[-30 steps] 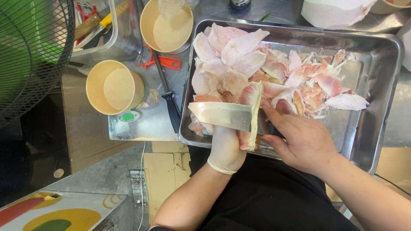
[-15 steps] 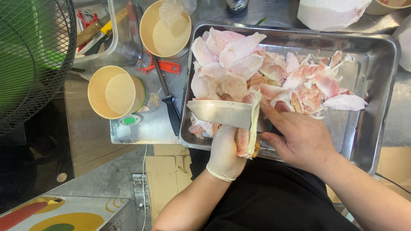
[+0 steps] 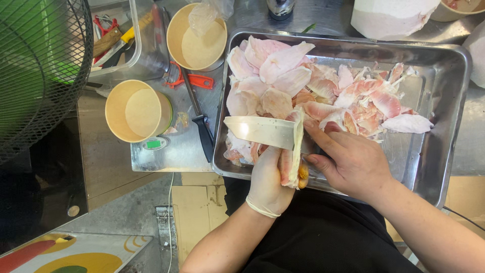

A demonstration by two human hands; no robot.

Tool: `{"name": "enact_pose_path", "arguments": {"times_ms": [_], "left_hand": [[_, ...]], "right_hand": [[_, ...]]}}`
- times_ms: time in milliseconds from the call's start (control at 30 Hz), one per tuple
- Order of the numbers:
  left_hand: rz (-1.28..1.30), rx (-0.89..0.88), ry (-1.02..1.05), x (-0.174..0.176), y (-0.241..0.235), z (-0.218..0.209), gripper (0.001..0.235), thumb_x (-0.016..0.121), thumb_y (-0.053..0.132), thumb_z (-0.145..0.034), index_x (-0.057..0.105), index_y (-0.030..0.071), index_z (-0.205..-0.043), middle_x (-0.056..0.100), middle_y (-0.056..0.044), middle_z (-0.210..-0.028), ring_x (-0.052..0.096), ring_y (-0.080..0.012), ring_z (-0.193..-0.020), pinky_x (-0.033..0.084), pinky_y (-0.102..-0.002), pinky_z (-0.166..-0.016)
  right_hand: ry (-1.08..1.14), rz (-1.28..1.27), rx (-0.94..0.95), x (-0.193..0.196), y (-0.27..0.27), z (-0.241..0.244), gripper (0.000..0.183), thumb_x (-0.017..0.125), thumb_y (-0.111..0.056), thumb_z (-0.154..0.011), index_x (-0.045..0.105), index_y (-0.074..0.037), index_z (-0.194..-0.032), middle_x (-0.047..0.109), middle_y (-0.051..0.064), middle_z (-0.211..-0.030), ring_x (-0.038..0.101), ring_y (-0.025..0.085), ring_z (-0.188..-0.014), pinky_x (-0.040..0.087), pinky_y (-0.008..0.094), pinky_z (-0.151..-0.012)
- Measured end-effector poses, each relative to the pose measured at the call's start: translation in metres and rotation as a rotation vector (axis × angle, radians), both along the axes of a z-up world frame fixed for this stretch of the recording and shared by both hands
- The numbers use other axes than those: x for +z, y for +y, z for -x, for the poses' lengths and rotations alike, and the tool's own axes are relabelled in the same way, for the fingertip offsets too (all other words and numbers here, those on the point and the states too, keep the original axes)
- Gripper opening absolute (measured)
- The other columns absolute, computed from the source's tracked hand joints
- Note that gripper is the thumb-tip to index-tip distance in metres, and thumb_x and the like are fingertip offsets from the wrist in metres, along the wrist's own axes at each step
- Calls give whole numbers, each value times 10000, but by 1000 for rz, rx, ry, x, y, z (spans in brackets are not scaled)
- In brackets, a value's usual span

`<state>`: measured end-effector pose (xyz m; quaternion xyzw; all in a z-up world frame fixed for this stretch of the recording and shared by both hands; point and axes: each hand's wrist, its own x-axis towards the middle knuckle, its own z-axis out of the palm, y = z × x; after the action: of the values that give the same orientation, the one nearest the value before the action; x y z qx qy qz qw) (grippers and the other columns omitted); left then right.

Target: The person peels a pomelo by hand and using a knife to remove the white pith and separate the fruit segments into a bowl.

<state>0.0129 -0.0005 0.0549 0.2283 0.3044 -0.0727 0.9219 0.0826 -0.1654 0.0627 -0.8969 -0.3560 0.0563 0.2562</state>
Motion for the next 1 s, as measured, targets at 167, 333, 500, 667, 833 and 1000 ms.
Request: {"name": "enact_pose_path", "arguments": {"times_ms": [167, 333, 500, 667, 833, 1000], "left_hand": [[32, -31, 88, -9, 6, 0, 342, 461, 381, -1070, 601, 71, -1097, 613, -65, -782, 591, -197, -581, 444, -331, -476], [32, -80, 62, -9, -3, 5, 359, 449, 416, -1106, 601, 91, -1107, 596, -67, -794, 595, -203, -597, 439, -326, -471], [31, -88, 97, -8, -10, 9, 368, 450, 408, -1085, 603, 75, -1119, 638, -67, -848, 604, -200, -595, 454, -328, -478], [-18, -108, -11, -20, -8, 10, 381, 448, 373, -1129, 614, 35, -1184, 629, -95, -860, 605, -193, -622, 464, -328, -510], [-239, -289, -178, -23, 16, 11, 440, 446, 359, -1190, 650, -32, -1178, 627, -136, -772, 592, -182, -570, 460, -291, -493], [-621, -339, -483, -19, 29, 7, 406, 504, 320, -1129, 574, -38, -1309, 647, -141, -1177, 633, -198, -1004, 524, -316, -891]], "right_hand": [[-43, 35, -31, -5, -9, 3, 626, 700, -352, -866, 570, -140, -1440, 673, 83, -835, 682, 282, -772, 530, 419, -638], [6, 59, -51, -3, -9, 3, 629, 697, -349, -870, 572, -157, -1455, 661, 61, -798, 668, 276, -739, 530, 423, -625], [55, 101, -59, -6, -6, -1, 627, 692, -370, -866, 567, -166, -1446, 667, 63, -798, 669, 287, -736, 529, 428, -613], [292, -213, 2, -19, -24, -4, 586, 607, -314, -954, 515, -84, -1485, 704, 80, -974, 683, 254, -860, 545, 378, -730], [1128, -626, -86, -25, -52, -18, 613, 526, -327, -1074, 466, -57, -1621, 537, 22, -754, 499, 108, -649, 438, 249, -553], [1519, -853, -85, -21, -52, -24, 389, 474, -337, -1062, 575, 36, -1097, 540, 51, -750, 480, 130, -606, 409, 258, -520]]}}
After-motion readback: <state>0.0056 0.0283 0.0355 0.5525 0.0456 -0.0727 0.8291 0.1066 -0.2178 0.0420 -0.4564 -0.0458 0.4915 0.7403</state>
